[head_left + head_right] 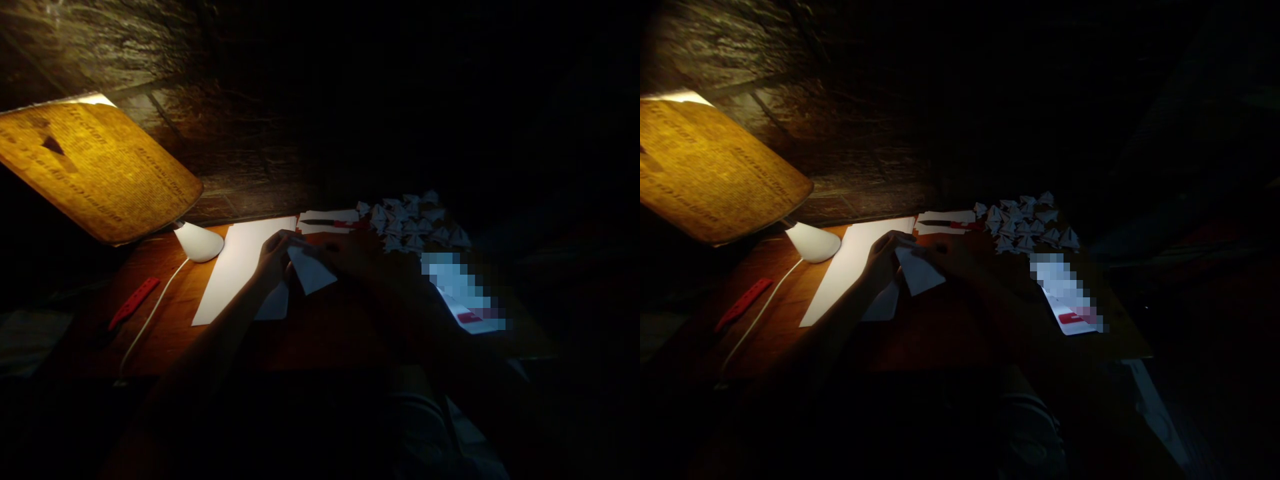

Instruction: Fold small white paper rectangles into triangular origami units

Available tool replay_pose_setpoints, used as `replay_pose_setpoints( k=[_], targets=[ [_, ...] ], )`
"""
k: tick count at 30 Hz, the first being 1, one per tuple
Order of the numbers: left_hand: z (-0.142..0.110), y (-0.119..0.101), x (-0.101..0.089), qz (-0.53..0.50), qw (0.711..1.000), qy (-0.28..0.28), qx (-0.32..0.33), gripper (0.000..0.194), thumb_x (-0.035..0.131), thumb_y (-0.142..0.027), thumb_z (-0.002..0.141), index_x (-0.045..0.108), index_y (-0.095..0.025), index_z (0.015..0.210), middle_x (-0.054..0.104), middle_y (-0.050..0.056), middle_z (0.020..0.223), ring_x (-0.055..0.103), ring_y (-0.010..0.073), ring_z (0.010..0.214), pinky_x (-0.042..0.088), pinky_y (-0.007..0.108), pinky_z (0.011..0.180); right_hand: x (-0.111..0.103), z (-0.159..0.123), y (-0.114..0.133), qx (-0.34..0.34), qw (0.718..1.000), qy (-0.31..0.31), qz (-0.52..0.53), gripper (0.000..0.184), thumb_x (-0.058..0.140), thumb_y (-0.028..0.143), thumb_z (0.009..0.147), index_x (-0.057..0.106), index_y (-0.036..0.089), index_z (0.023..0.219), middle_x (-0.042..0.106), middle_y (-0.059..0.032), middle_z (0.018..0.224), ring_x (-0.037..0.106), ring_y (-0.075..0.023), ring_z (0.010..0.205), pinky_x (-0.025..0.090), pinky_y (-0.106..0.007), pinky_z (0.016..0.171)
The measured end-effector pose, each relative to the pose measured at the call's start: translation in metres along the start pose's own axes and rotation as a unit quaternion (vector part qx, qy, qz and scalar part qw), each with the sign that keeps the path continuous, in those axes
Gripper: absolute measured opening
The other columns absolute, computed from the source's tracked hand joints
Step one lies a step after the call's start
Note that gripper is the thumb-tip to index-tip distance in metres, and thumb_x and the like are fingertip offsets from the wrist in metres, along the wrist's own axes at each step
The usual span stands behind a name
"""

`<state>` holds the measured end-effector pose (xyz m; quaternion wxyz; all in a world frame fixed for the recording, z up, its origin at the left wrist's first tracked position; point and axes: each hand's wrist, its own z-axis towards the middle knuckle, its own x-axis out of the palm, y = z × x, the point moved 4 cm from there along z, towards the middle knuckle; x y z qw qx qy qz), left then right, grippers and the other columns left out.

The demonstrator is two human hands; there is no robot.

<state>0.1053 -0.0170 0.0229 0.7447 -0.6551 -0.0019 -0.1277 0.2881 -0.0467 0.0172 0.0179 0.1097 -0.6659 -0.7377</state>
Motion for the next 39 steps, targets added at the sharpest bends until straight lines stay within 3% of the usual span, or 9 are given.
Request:
replay_pose_setpoints(
  k=[4, 10, 15, 20, 26, 31, 35, 39],
  targets=[
    [-0.001, -0.001, -0.001, 0.041, 0.999, -0.033, -0.003, 0.047, 0.09, -0.057, 0.069, 0.063, -0.018, 0.069, 0.059, -0.002, 0.06, 0.054, 0.0107, 0.054, 0.043, 0.023, 0.052, 0.003, 0.002, 0.0, -0.019, 0.999, 0.009, -0.039, 0.044, 0.079, 0.058, 0.079, 0.062, 0.02, 0.066, 0.062, 0.0001, 0.068, 0.052, -0.0142, 0.064, 0.039, -0.028, 0.058],
    [-0.004, -0.002, 0.002, 0.093, 0.995, -0.032, 0.01, 0.039, 0.095, -0.039, 0.059, 0.07, -0.016, 0.078, 0.072, 0.001, 0.072, 0.065, 0.0149, 0.064, 0.05, 0.025, 0.061, 0.001, 0.002, -0.001, -0.025, 0.996, -0.008, -0.081, 0.038, 0.069, 0.049, 0.087, 0.061, 0.02, 0.065, 0.058, 0.0013, 0.063, 0.05, -0.0134, 0.062, 0.033, -0.028, 0.057],
    [-0.005, -0.001, 0.001, 0.14, 0.99, -0.035, 0.009, 0.033, 0.091, -0.034, 0.062, 0.071, -0.015, 0.08, 0.071, 0.002, 0.068, 0.064, 0.0143, 0.06, 0.047, 0.023, 0.058, 0.001, -0.003, 0.005, -0.046, 0.995, 0.011, -0.085, 0.047, 0.073, 0.058, 0.082, 0.055, 0.02, 0.062, 0.05, 0.0037, 0.06, 0.044, -0.012, 0.06, 0.031, -0.027, 0.057],
    [-0.005, -0.001, 0.001, 0.141, 0.989, -0.023, 0.024, 0.032, 0.089, -0.037, 0.066, 0.073, -0.016, 0.083, 0.068, 0.0, 0.067, 0.061, 0.0129, 0.059, 0.048, 0.022, 0.056, 0.004, -0.003, 0.009, -0.052, 0.997, 0.039, -0.048, 0.051, 0.076, 0.064, 0.078, 0.055, 0.021, 0.064, 0.053, 0.0022, 0.065, 0.049, -0.0147, 0.068, 0.037, -0.027, 0.063],
    [-0.005, -0.001, 0.002, 0.1, 0.995, -0.016, 0.025, 0.045, 0.088, -0.046, 0.067, 0.077, -0.015, 0.098, 0.075, 0.004, 0.082, 0.069, 0.0172, 0.073, 0.056, 0.026, 0.067, 0.002, -0.001, 0.005, -0.032, 0.999, 0.011, -0.025, 0.041, 0.076, 0.057, 0.082, 0.061, 0.021, 0.07, 0.061, -0.0003, 0.072, 0.056, -0.0176, 0.074, 0.044, -0.029, 0.068],
    [-0.003, 0.001, -0.002, 0.075, 0.996, -0.05, 0.017, 0.045, 0.089, -0.046, 0.065, 0.075, -0.017, 0.097, 0.074, 0.003, 0.082, 0.068, 0.0166, 0.071, 0.055, 0.026, 0.064, 0.0, 0.0, 0.005, -0.003, 1.0, -0.001, 0.004, 0.027, 0.078, 0.047, 0.082, 0.07, 0.02, 0.082, 0.067, -0.001, 0.077, 0.063, -0.0195, 0.079, 0.048, -0.029, 0.069],
    [0.002, 0.003, -0.012, 0.025, 0.995, -0.1, 0.003, 0.043, 0.089, -0.04, 0.062, 0.07, -0.018, 0.094, 0.072, 0.002, 0.082, 0.067, 0.0148, 0.068, 0.057, 0.026, 0.064, -0.001, -0.001, 0.007, -0.006, 0.999, 0.023, 0.024, 0.03, 0.083, 0.032, 0.073, 0.075, 0.02, 0.099, 0.076, -0.004, 0.097, 0.068, -0.0207, 0.091, 0.052, -0.031, 0.079],
    [0.006, 0.002, -0.018, 0.007, 0.995, -0.103, -0.016, 0.042, 0.085, -0.038, 0.062, 0.067, -0.02, 0.095, 0.068, 0.0, 0.08, 0.066, 0.0141, 0.065, 0.057, 0.026, 0.061, -0.016, 0.005, -0.001, 0.04, 0.996, -0.075, -0.019, 0.025, 0.08, 0.022, 0.068, 0.072, 0.019, 0.091, 0.075, -0.0045, 0.09, 0.067, -0.0199, 0.083, 0.053, -0.033, 0.076]
  ],
)
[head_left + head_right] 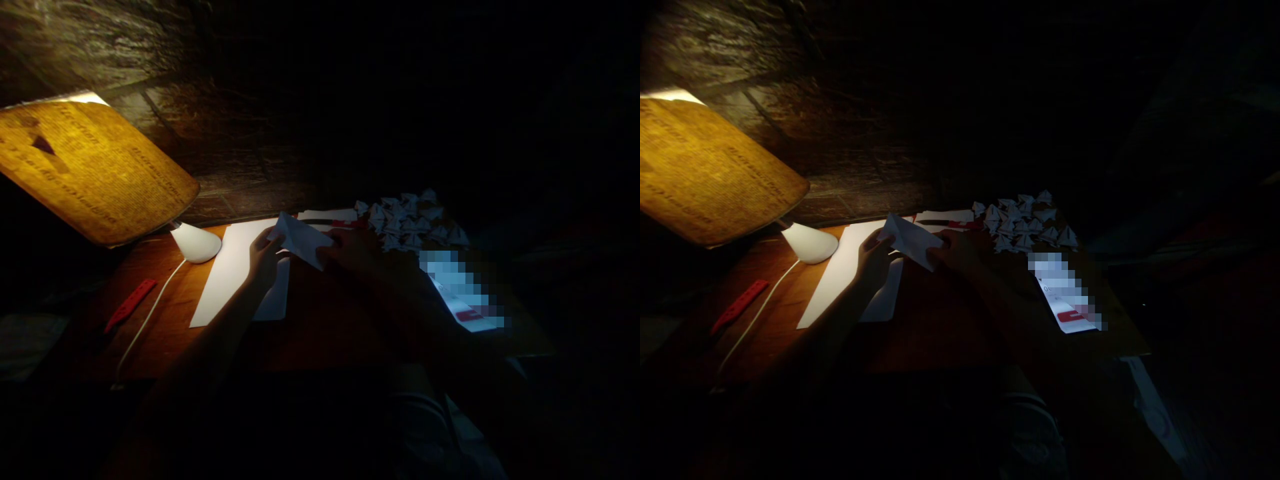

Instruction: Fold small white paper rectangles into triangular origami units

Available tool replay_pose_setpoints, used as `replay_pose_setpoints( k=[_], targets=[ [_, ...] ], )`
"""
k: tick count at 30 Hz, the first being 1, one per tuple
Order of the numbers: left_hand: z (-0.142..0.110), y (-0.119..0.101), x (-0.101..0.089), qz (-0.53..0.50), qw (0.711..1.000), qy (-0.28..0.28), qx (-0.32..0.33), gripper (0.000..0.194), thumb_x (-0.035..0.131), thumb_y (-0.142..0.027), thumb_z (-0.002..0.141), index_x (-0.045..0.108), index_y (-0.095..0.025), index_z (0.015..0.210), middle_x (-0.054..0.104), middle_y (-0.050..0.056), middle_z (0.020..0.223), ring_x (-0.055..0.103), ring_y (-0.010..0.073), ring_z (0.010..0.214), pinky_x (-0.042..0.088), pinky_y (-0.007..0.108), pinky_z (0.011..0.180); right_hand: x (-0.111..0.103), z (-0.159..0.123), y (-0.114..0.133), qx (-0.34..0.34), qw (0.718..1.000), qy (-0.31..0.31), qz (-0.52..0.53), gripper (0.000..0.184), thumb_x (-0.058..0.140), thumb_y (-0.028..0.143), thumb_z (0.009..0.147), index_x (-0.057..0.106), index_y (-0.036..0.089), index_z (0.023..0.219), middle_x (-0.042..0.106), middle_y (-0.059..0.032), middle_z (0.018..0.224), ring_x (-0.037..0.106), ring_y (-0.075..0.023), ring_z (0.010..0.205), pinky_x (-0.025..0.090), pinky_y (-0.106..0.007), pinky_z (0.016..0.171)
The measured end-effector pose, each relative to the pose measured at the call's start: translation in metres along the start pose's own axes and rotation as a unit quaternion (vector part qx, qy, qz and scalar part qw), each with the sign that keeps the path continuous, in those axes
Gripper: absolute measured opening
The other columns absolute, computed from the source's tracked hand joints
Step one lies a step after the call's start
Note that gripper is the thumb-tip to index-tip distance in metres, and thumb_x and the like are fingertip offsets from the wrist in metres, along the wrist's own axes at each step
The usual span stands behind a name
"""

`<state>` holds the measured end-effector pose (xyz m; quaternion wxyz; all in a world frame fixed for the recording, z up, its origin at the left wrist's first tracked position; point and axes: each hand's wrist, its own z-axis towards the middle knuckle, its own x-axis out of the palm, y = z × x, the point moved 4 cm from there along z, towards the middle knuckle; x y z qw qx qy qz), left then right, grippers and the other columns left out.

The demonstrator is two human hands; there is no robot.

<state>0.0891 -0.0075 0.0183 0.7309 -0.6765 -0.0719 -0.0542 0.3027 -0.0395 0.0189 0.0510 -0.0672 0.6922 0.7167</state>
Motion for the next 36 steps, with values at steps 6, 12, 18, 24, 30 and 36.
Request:
replay_pose_setpoints(
  k=[6, 12, 18, 24, 30, 36],
  targets=[
    [-0.004, -0.001, 0.009, 0.012, 0.996, 0.083, -0.022, 0.049, 0.082, -0.029, 0.059, 0.064, -0.022, 0.103, 0.07, 0.0, 0.087, 0.068, 0.0157, 0.067, 0.056, 0.025, 0.057, -0.017, 0.012, -0.013, 0.012, 0.986, -0.12, 0.113, 0.036, 0.08, 0.043, 0.069, 0.061, 0.023, 0.093, 0.072, -0.003, 0.09, 0.068, -0.0207, 0.082, 0.054, -0.033, 0.072],
    [-0.013, -0.008, 0.019, -0.004, 0.987, 0.15, -0.051, 0.042, 0.078, -0.04, 0.07, 0.071, -0.019, 0.105, 0.074, 0.007, 0.093, 0.07, 0.0201, 0.076, 0.054, 0.028, 0.06, -0.022, 0.013, -0.01, -0.017, 0.985, -0.144, 0.096, 0.032, 0.07, 0.053, 0.076, 0.06, 0.023, 0.08, 0.063, -0.0006, 0.076, 0.06, -0.0177, 0.073, 0.046, -0.03, 0.064],
    [-0.016, -0.007, 0.023, 0.018, 0.978, 0.193, -0.079, 0.044, 0.084, -0.051, 0.071, 0.077, -0.019, 0.099, 0.077, 0.01, 0.096, 0.072, 0.0221, 0.082, 0.054, 0.029, 0.066, -0.014, 0.004, 0.001, -0.042, 0.99, -0.092, 0.094, 0.031, 0.074, 0.05, 0.073, 0.068, 0.021, 0.08, 0.068, -0.0015, 0.076, 0.062, -0.0178, 0.073, 0.046, -0.029, 0.063],
    [-0.023, 0.0, 0.028, 0.096, 0.975, 0.198, -0.031, 0.037, 0.096, -0.035, 0.058, 0.073, -0.015, 0.079, 0.074, 0.005, 0.077, 0.068, 0.0174, 0.069, 0.051, 0.026, 0.064, 0.002, -0.001, 0.002, -0.025, 0.992, -0.009, 0.124, 0.044, 0.083, 0.057, 0.069, 0.07, 0.02, 0.09, 0.072, -0.0036, 0.085, 0.065, -0.0193, 0.076, 0.05, -0.031, 0.065],
    [-0.02, 0.002, 0.023, 0.067, 0.985, 0.15, -0.044, 0.039, 0.095, -0.038, 0.061, 0.068, -0.016, 0.078, 0.071, 0.001, 0.071, 0.065, 0.014, 0.062, 0.05, 0.024, 0.059, 0.004, 0.005, -0.003, -0.059, 0.993, 0.003, 0.107, 0.045, 0.083, 0.06, 0.07, 0.062, 0.02, 0.073, 0.066, -0.0015, 0.073, 0.059, -0.0156, 0.068, 0.048, -0.029, 0.064],
    [-0.02, 0.001, 0.025, 0.086, 0.984, 0.155, 0.005, 0.04, 0.091, -0.047, 0.068, 0.069, -0.015, 0.078, 0.069, 0.001, 0.071, 0.064, 0.0125, 0.064, 0.052, 0.022, 0.058, 0.001, 0.011, -0.011, -0.092, 0.995, -0.03, 0.031, 0.032, 0.073, 0.049, 0.083, 0.062, 0.021, 0.071, 0.064, 0.0003, 0.072, 0.059, -0.0165, 0.07, 0.047, -0.03, 0.066]
  ],
)
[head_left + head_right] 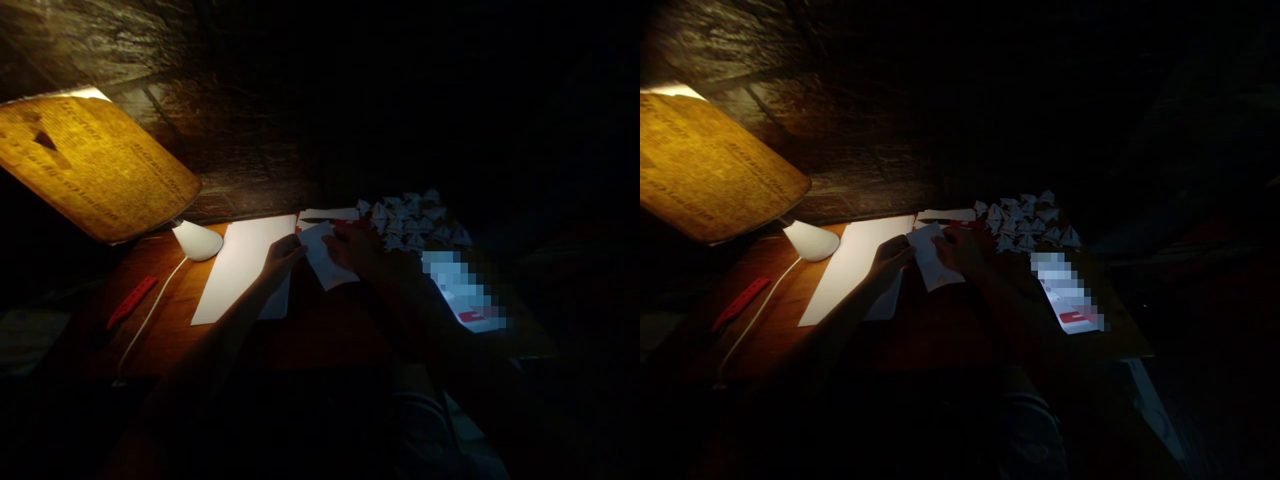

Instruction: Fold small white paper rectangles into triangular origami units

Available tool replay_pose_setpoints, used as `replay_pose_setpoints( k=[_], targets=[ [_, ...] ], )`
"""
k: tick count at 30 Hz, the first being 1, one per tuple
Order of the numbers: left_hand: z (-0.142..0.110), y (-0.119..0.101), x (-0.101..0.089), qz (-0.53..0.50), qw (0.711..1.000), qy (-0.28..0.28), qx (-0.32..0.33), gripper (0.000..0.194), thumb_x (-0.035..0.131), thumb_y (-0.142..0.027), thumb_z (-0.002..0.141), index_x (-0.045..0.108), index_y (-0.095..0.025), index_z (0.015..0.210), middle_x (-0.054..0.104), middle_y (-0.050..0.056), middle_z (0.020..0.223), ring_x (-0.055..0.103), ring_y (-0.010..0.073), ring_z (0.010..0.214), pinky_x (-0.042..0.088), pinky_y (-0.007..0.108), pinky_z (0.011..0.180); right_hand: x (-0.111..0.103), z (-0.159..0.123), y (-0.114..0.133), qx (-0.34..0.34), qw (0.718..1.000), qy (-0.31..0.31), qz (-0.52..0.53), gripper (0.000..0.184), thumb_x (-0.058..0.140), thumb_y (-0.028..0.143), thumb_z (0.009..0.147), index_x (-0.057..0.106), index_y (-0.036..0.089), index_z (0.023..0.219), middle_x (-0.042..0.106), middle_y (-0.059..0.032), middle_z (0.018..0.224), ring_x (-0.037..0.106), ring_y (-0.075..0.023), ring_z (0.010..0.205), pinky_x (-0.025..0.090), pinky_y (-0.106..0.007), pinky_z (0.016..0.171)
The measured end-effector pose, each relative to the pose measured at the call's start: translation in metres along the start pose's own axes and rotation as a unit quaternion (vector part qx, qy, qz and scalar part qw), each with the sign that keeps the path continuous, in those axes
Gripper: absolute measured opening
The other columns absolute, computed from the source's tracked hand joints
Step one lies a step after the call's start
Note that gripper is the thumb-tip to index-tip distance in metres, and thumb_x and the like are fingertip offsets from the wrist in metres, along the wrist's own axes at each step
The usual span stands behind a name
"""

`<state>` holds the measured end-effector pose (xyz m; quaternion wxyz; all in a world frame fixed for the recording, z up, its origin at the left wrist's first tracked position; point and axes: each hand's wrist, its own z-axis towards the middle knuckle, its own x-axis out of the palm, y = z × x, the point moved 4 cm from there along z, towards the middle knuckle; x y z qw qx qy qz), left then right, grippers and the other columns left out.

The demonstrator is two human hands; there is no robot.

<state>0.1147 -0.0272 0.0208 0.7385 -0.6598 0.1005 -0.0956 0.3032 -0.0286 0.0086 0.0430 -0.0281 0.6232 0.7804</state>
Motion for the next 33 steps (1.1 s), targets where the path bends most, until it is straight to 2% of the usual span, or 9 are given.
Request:
replay_pose_setpoints(
  k=[5, 8, 12, 14, 18, 20, 24, 27, 33],
  targets=[
    [0.0, -0.003, -0.001, 0.01, 1.0, -0.021, 0.006, 0.043, 0.093, -0.047, 0.065, 0.066, -0.016, 0.078, 0.067, -0.001, 0.068, 0.063, 0.0108, 0.058, 0.053, 0.021, 0.053, -0.001, 0.0, -0.003, -0.023, 0.998, -0.022, -0.06, 0.019, 0.076, 0.037, 0.078, 0.066, 0.02, 0.079, 0.07, -0.0014, 0.081, 0.062, -0.0186, 0.076, 0.048, -0.033, 0.074],
    [0.001, -0.002, -0.003, 0.015, 0.999, -0.028, 0.013, 0.043, 0.092, -0.048, 0.068, 0.067, -0.016, 0.082, 0.068, 0.0, 0.071, 0.064, 0.0116, 0.058, 0.055, 0.022, 0.053, -0.004, 0.0, -0.003, -0.039, 0.997, -0.046, -0.057, 0.019, 0.076, 0.032, 0.075, 0.065, 0.02, 0.084, 0.071, -0.0026, 0.084, 0.063, -0.019, 0.078, 0.048, -0.033, 0.075],
    [0.003, 0.004, -0.007, 0.042, 0.998, -0.029, 0.039, 0.041, 0.089, -0.047, 0.071, 0.061, -0.017, 0.078, 0.065, -0.002, 0.065, 0.063, 0.0115, 0.054, 0.052, 0.022, 0.051, -0.005, -0.002, 0.003, -0.062, 0.993, -0.037, -0.09, 0.015, 0.073, 0.03, 0.078, 0.063, 0.02, 0.083, 0.07, -0.0037, 0.085, 0.064, -0.0196, 0.079, 0.049, -0.034, 0.076],
    [0.005, 0.008, -0.008, 0.074, 0.995, -0.028, 0.058, 0.036, 0.085, -0.043, 0.075, 0.06, -0.019, 0.085, 0.065, -0.003, 0.065, 0.063, 0.0119, 0.055, 0.051, 0.023, 0.054, -0.005, -0.003, 0.006, -0.066, 0.99, -0.037, -0.121, 0.012, 0.071, 0.029, 0.081, 0.063, 0.021, 0.084, 0.071, -0.0036, 0.086, 0.064, -0.0199, 0.08, 0.05, -0.034, 0.077],
    [0.008, 0.006, -0.016, 0.181, 0.972, -0.065, 0.133, 0.038, 0.079, -0.031, 0.078, 0.059, -0.022, 0.109, 0.069, -0.002, 0.08, 0.068, 0.0135, 0.069, 0.054, 0.026, 0.065, -0.008, -0.005, 0.008, -0.059, 0.98, -0.067, -0.177, 0.01, 0.071, 0.023, 0.082, 0.063, 0.022, 0.088, 0.074, -0.0032, 0.09, 0.067, -0.0203, 0.084, 0.052, -0.034, 0.079],
    [0.008, 0.002, -0.02, 0.249, 0.95, -0.071, 0.173, 0.037, 0.078, -0.027, 0.079, 0.061, -0.022, 0.111, 0.071, 0.002, 0.093, 0.069, 0.0151, 0.078, 0.055, 0.028, 0.07, -0.01, -0.006, 0.008, -0.055, 0.973, -0.065, -0.215, 0.007, 0.07, 0.022, 0.084, 0.065, 0.022, 0.088, 0.075, -0.0035, 0.089, 0.068, -0.0203, 0.082, 0.052, -0.033, 0.077],
    [0.006, -0.003, -0.014, 0.38, 0.893, 0.019, 0.242, 0.015, 0.075, -0.023, 0.084, 0.073, -0.021, 0.099, 0.072, 0.007, 0.104, 0.069, 0.0222, 0.097, 0.058, 0.04, 0.088, -0.012, -0.01, 0.012, -0.036, 0.949, -0.051, -0.309, 0.008, 0.07, 0.019, 0.085, 0.069, 0.022, 0.093, 0.076, -0.0052, 0.09, 0.068, -0.0207, 0.079, 0.05, -0.032, 0.075],
    [0.005, 0.001, -0.007, 0.444, 0.858, 0.085, 0.244, 0.016, 0.075, -0.023, 0.087, 0.079, -0.025, 0.102, 0.075, 0.007, 0.108, 0.068, 0.0267, 0.103, 0.056, 0.047, 0.096, -0.012, -0.012, 0.017, -0.03, 0.932, -0.038, -0.36, 0.008, 0.074, 0.02, 0.085, 0.072, 0.02, 0.092, 0.076, -0.0059, 0.088, 0.066, -0.0203, 0.077, 0.047, -0.031, 0.072],
    [0.005, 0.004, -0.006, 0.487, 0.838, 0.111, 0.22, 0.02, 0.074, -0.027, 0.091, 0.082, -0.03, 0.11, 0.075, 0.008, 0.114, 0.067, 0.0281, 0.106, 0.056, 0.051, 0.096, -0.007, -0.014, 0.023, -0.092, 0.92, 0.03, -0.379, 0.004, 0.076, 0.022, 0.086, 0.073, 0.02, 0.083, 0.076, -0.0058, 0.093, 0.066, -0.0187, 0.083, 0.043, -0.029, 0.071]
  ],
)
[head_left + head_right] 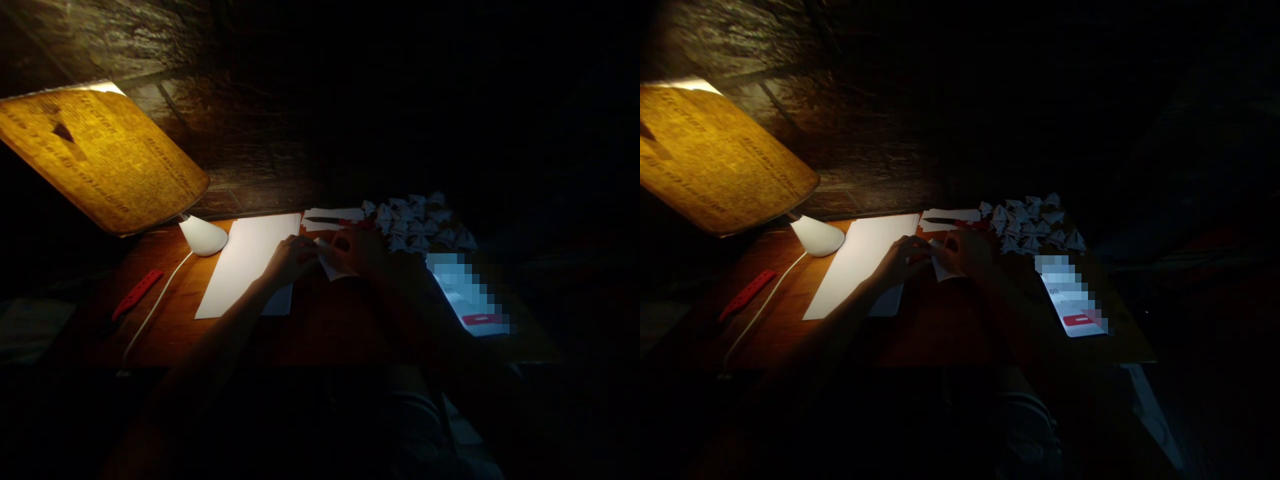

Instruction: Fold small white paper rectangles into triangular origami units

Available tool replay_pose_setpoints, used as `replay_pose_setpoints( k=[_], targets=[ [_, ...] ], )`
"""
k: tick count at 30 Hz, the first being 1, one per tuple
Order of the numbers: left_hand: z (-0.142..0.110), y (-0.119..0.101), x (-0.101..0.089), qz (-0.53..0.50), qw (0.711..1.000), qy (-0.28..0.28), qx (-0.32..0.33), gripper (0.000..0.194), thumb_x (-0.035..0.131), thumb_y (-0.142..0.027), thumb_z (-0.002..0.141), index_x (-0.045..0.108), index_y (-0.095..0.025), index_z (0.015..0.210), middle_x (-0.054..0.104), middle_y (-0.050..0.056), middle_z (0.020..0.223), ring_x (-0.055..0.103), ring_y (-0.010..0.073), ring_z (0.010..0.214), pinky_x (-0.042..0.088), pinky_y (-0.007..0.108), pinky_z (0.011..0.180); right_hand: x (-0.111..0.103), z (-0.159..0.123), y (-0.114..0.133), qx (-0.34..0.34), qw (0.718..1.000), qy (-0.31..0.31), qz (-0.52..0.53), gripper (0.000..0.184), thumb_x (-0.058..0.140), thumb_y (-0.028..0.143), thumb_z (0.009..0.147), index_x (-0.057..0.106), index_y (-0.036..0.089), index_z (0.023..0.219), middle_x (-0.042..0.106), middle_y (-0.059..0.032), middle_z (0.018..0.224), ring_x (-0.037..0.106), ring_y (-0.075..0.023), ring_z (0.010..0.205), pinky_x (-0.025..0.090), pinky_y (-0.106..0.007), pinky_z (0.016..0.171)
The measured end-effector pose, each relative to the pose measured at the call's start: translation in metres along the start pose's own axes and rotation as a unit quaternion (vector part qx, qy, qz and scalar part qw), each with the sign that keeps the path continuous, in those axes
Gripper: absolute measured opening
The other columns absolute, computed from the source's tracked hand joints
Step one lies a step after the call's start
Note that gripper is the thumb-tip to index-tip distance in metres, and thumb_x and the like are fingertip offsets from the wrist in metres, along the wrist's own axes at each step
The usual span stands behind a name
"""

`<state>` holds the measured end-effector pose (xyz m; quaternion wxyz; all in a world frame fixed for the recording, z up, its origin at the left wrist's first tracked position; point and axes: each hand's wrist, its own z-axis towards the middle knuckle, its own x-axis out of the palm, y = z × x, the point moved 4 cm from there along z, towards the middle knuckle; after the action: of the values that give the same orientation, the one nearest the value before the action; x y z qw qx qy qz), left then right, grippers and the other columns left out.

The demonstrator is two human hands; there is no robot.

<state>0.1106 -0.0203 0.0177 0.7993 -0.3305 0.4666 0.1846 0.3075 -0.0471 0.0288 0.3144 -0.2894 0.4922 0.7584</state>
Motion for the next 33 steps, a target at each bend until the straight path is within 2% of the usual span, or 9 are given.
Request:
replay_pose_setpoints(
  k=[4, 11, 17, 19, 25, 28, 33],
  targets=[
    [-0.001, 0.003, -0.002, 0.017, 1.0, 0.005, -0.019, 0.016, 0.075, -0.028, 0.09, 0.082, -0.029, 0.105, 0.074, 0.008, 0.116, 0.066, 0.0286, 0.106, 0.056, 0.051, 0.095, 0.005, 0.001, -0.003, -0.046, 0.998, 0.032, 0.006, 0.002, 0.074, 0.018, 0.085, 0.074, 0.02, 0.086, 0.078, -0.0054, 0.098, 0.067, -0.0186, 0.085, 0.044, -0.028, 0.073],
    [0.0, 0.005, -0.001, -0.016, 0.999, -0.002, -0.029, 0.02, 0.076, -0.028, 0.087, 0.077, -0.026, 0.107, 0.078, 0.006, 0.116, 0.069, 0.0295, 0.109, 0.052, 0.052, 0.102, 0.004, 0.006, -0.011, -0.085, 0.993, 0.073, 0.031, 0.017, 0.07, 0.007, 0.078, 0.076, 0.022, 0.085, 0.08, -0.0046, 0.099, 0.071, -0.0221, 0.09, 0.049, -0.032, 0.08],
    [-0.002, 0.006, -0.003, -0.022, 0.998, -0.017, -0.05, 0.042, 0.078, -0.029, 0.085, 0.071, -0.025, 0.126, 0.077, 0.009, 0.121, 0.067, 0.0328, 0.113, 0.052, 0.052, 0.1, 0.001, 0.005, -0.009, -0.11, 0.99, 0.077, 0.038, 0.015, 0.07, 0.009, 0.075, 0.075, 0.022, 0.079, 0.08, -0.0047, 0.097, 0.07, -0.0229, 0.091, 0.049, -0.033, 0.082],
    [-0.002, 0.005, -0.002, -0.018, 0.999, -0.011, -0.039, 0.039, 0.076, -0.028, 0.087, 0.072, -0.027, 0.126, 0.076, 0.008, 0.122, 0.066, 0.0316, 0.113, 0.051, 0.052, 0.101, 0.002, 0.005, -0.009, -0.114, 0.989, 0.078, 0.044, 0.012, 0.071, 0.011, 0.076, 0.075, 0.022, 0.079, 0.08, -0.0044, 0.099, 0.07, -0.0222, 0.091, 0.049, -0.033, 0.083],
    [-0.001, 0.005, 0.0, -0.003, 0.999, 0.006, -0.034, 0.023, 0.072, -0.025, 0.09, 0.08, -0.03, 0.11, 0.075, 0.006, 0.12, 0.065, 0.0298, 0.111, 0.051, 0.051, 0.1, 0.006, 0.006, -0.009, -0.104, 0.99, 0.082, 0.049, 0.003, 0.075, 0.019, 0.084, 0.078, 0.021, 0.082, 0.08, -0.0051, 0.096, 0.069, -0.0207, 0.087, 0.047, -0.033, 0.081],
    [-0.001, 0.003, -0.001, 0.005, 1.0, 0.012, -0.025, 0.021, 0.071, -0.024, 0.091, 0.082, -0.031, 0.107, 0.075, 0.006, 0.118, 0.064, 0.0299, 0.112, 0.051, 0.051, 0.1, 0.008, 0.006, -0.009, -0.085, 0.993, 0.065, 0.051, 0.008, 0.074, 0.019, 0.087, 0.08, 0.022, 0.091, 0.08, -0.0048, 0.095, 0.069, -0.0212, 0.089, 0.047, -0.033, 0.083],
    [-0.002, 0.005, 0.0, 0.007, 0.999, 0.0, -0.032, 0.023, 0.073, -0.023, 0.089, 0.083, -0.033, 0.107, 0.073, 0.006, 0.117, 0.065, 0.0295, 0.11, 0.052, 0.051, 0.098, 0.013, 0.004, -0.007, -0.089, 0.992, 0.054, 0.072, 0.017, 0.073, 0.013, 0.087, 0.081, 0.024, 0.097, 0.08, -0.0054, 0.108, 0.069, -0.0226, 0.099, 0.049, -0.037, 0.093]
  ],
)
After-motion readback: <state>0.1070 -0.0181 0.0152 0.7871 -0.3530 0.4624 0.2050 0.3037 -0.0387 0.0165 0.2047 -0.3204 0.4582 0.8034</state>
